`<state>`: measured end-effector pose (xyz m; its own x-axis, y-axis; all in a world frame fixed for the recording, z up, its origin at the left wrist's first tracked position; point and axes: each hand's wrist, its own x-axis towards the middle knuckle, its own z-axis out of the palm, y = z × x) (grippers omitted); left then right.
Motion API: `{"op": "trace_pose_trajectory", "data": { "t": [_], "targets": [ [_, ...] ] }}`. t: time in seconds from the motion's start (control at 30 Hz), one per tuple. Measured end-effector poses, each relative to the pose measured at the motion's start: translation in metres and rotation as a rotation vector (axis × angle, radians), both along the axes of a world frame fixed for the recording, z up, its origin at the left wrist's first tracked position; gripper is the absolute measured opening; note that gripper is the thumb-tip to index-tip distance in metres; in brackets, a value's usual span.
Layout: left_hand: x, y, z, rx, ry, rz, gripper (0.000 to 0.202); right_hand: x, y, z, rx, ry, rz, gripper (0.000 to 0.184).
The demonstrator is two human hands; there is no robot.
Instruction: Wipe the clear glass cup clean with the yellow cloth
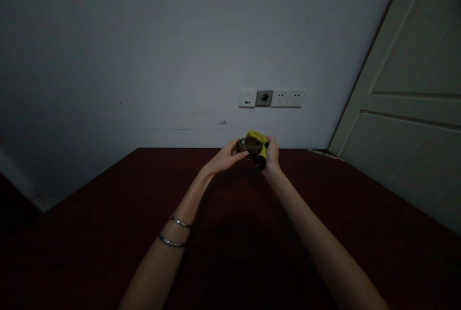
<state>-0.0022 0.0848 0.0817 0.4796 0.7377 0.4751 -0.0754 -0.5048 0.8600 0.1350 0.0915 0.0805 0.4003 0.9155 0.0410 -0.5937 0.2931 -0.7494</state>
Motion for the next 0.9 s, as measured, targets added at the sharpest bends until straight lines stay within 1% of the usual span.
{"op": "trace_pose_trajectory", "data": {
  "t": [0.07,0.27,0.37,0.47,0.57,0.63,0.77,0.83,0.9],
  "targets": [
    [-0.002,0.003,-0.002,-0.021,-0.011,0.008,0.041,-0.002,-0.001,-0.002,0.007,-0.008,-0.012,0.022],
    [-0.006,0.008,-0.004,-0.112,-0.094,0.111,0.074,-0.018,-0.010,-0.005,0.013,-0.032,-0.093,0.026],
    [-0.004,0.008,-0.006,-0.144,-0.162,0.127,0.081,-0.025,-0.014,-0.007,0.027,-0.014,-0.124,0.028],
    [0.002,0.009,-0.009,-0.151,-0.233,0.152,0.082,-0.027,-0.014,-0.010,0.064,-0.022,-0.149,0.030],
    [0.008,0.010,-0.014,-0.159,-0.266,0.190,0.081,-0.024,-0.010,-0.008,0.060,-0.029,-0.170,0.030],
    [0.012,0.008,-0.016,-0.149,-0.256,0.199,0.076,-0.020,-0.008,-0.004,0.053,-0.026,-0.173,0.027],
    [0.020,0.003,-0.018,-0.095,-0.258,0.178,0.058,-0.018,-0.008,0.007,0.089,-0.051,-0.120,0.024],
    [0.022,0.002,-0.017,-0.094,-0.280,0.199,0.056,-0.020,-0.009,0.009,0.124,-0.060,-0.115,0.023],
    [0.022,0.002,-0.017,-0.094,-0.272,0.217,0.058,-0.020,-0.009,0.008,0.139,-0.060,-0.123,0.024]
  ]
}}
